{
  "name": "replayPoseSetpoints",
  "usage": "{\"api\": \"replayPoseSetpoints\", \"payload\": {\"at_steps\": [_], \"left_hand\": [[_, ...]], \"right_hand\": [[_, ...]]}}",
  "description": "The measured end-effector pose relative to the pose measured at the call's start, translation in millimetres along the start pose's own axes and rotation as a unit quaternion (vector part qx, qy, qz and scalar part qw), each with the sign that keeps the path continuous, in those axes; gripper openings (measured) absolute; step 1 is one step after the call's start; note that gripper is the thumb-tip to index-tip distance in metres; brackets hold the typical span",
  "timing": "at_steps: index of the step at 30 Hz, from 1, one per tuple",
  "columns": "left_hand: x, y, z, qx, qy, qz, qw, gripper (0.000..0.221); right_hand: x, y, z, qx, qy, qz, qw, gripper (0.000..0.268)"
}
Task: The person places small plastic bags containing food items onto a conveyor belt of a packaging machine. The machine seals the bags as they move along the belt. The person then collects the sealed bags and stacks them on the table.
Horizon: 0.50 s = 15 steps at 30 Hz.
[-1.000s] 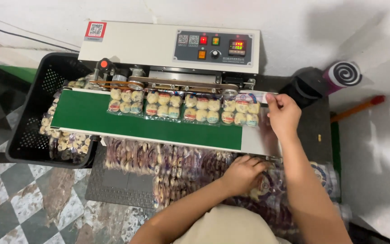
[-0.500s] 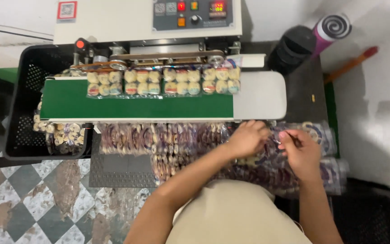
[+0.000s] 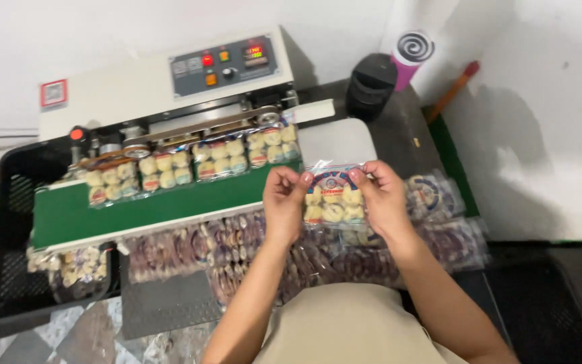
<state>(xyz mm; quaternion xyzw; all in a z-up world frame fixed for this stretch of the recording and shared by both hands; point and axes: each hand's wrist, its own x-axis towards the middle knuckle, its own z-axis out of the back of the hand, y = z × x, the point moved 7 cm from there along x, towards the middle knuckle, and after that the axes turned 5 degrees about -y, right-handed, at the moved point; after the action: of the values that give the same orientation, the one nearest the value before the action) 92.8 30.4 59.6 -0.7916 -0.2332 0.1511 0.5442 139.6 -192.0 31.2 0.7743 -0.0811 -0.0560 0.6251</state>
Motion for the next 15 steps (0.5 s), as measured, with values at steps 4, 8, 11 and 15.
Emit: {"api": "replayPoseSetpoints", "payload": {"at_steps": [4,8,11,15], "left_hand": [[-9.9,-46.9,7.3,0.063,-0.003,-0.035,0.997,0.012],[-11.6,-67.5,20.3,0.148,0.050,-0.101,0.983,0.020],[-12.6,-87.6,26.4,0.221,0.046,-0.163,0.960,0.022],[-14.7,-109.9,23.5,0.276,0.024,-0.246,0.929,0.022]], "right_hand": [[0.8,33.2,-20.7,-0.076,0.047,0.093,0.992,0.026],[-11.8,69.3,-45.1,-0.112,0.092,0.162,0.976,0.020],[-18.4,94.7,-63.5,-0.155,0.149,0.183,0.959,0.010],[-18.3,96.7,-81.9,-0.170,0.207,0.179,0.947,0.024]]}}
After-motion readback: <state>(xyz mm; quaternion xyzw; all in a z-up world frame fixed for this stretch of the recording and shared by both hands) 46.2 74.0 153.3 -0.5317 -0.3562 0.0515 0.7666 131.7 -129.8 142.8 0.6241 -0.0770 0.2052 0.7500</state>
